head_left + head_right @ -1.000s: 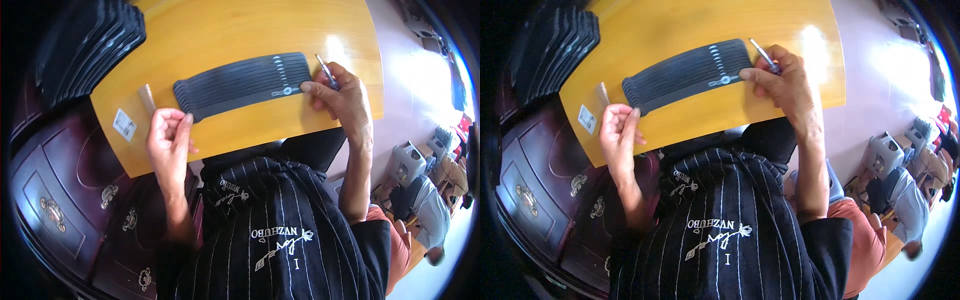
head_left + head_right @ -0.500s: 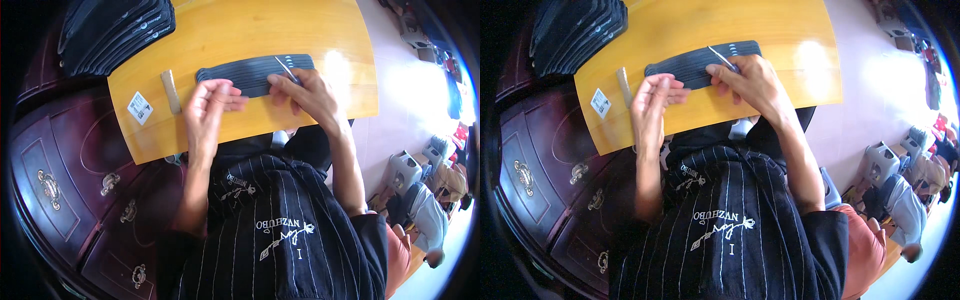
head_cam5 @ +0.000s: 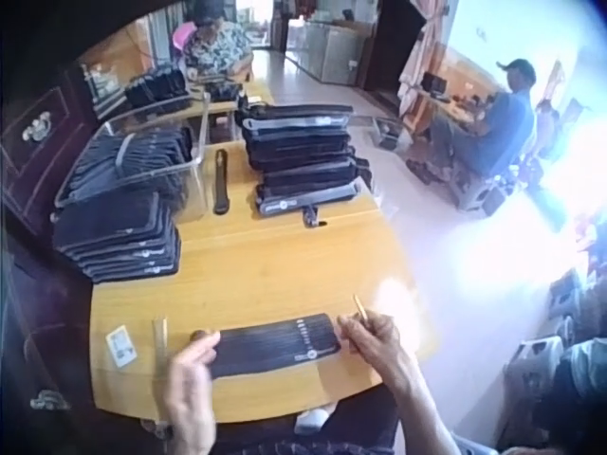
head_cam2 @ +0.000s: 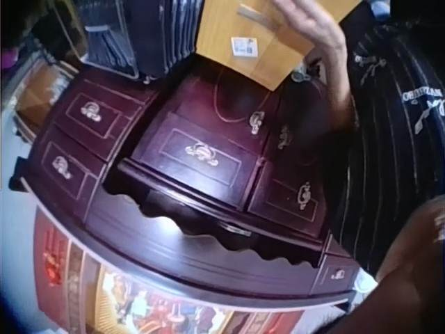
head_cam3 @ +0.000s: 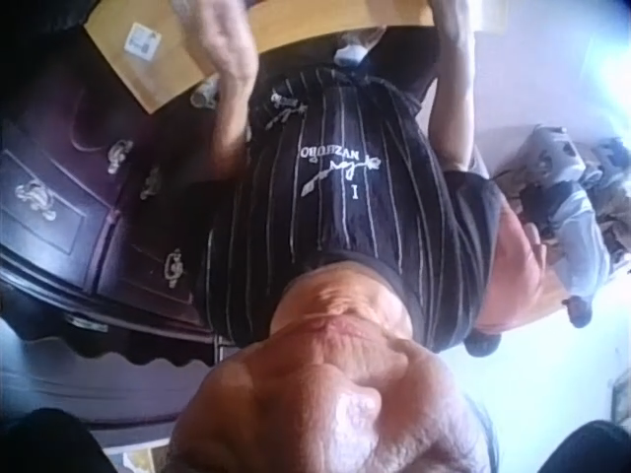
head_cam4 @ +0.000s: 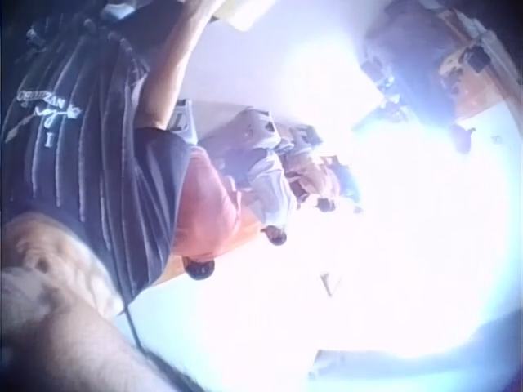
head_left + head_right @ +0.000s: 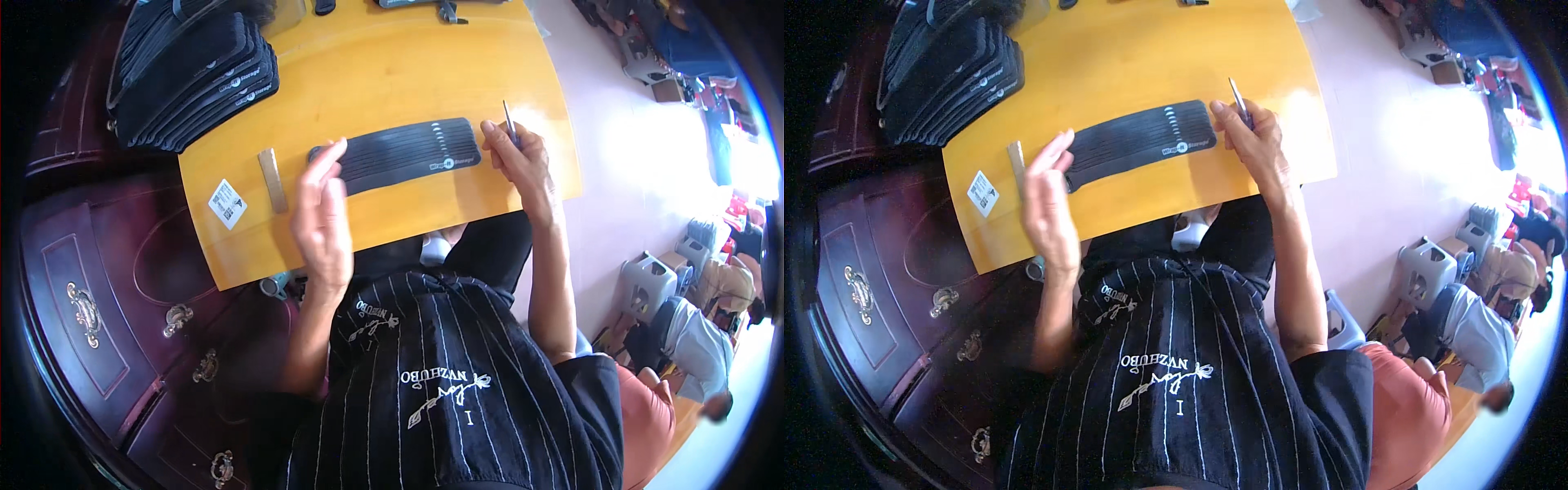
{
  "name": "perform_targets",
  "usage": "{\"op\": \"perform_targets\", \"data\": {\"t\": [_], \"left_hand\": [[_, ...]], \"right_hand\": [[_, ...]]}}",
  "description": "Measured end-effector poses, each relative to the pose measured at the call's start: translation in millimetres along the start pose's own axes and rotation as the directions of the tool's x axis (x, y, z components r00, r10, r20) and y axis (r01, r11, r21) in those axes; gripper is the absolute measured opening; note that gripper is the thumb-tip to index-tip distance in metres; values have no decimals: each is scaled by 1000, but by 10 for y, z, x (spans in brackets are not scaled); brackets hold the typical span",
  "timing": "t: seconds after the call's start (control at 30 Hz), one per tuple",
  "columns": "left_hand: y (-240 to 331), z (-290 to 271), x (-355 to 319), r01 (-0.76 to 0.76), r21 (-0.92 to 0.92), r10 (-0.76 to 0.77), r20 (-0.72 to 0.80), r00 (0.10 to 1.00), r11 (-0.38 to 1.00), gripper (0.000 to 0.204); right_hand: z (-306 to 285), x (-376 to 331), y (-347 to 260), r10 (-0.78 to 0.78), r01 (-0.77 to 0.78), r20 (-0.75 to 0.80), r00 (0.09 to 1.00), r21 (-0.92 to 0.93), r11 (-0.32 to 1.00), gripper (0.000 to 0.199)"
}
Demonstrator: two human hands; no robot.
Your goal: Assembling black plastic straps by using a small tool to clear holes or insert components.
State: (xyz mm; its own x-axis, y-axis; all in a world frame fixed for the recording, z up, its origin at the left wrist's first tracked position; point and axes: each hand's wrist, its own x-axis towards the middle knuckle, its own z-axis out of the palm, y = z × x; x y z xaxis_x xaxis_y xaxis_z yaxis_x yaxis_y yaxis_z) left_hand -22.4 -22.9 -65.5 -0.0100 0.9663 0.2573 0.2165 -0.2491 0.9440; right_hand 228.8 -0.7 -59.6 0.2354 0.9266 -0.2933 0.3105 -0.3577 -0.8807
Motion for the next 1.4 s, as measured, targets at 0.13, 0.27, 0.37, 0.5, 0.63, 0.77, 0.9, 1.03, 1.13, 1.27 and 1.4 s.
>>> {"op": "perform_targets", "data": {"t": [0.13, 0.27, 0.37, 0.5, 0.63, 0.77, 0.9, 1.03, 1.13, 1.27, 1.4], "left_hand": [[-51, 254, 171, -275, 700, 83, 296, 952, 659, 53], [-358, 290, 227, -271, 821, 23, 300, 954, 502, 57], [-324, 341, 234, -293, 885, 13, 309, 951, 363, 59], [-281, 353, 254, -294, 902, -37, 321, 946, 316, 59], [-246, 241, 258, -237, 786, 3, 286, 958, 571, 59], [-181, 129, 280, -229, 801, 48, 244, 969, 552, 59], [-413, 156, 323, -265, 824, 75, 264, 962, 501, 61], [-454, 185, 312, -290, 857, 78, 284, 956, 427, 61], [-487, 209, 307, -293, 847, 98, 279, 955, 443, 60], [-472, 173, 304, -275, 849, 96, 260, 961, 451, 60], [-493, 159, 303, -258, 777, 112, 238, 965, 574, 58]], "right_hand": [[143, 79, 164, -103, 96, -23, 994, -206, 974, 43], [391, 72, 1, -315, 253, -12, 949, -567, 784, 31], [419, 38, -23, -273, 195, -27, 962, -629, 752, 27], [379, 107, -20, -252, 177, -32, 967, -626, 760, 28], [124, 142, -34, 73, -58, 65, 995, -204, 977, 42], [96, 53, -46, -167, 103, -94, 981, -474, 875, 35], [297, 8, -52, -258, 191, -59, 964, -518, 834, 28], [381, 50, -11, -224, 156, -96, 970, -464, 872, 34], [282, 110, 1, -198, 178, -5, 980, -419, 890, 39], [196, 172, 30, -197, 215, 85, 977, -388, 896, 37], [249, 77, -9, -279, 279, 63, 958, -424, 862, 27]]}}
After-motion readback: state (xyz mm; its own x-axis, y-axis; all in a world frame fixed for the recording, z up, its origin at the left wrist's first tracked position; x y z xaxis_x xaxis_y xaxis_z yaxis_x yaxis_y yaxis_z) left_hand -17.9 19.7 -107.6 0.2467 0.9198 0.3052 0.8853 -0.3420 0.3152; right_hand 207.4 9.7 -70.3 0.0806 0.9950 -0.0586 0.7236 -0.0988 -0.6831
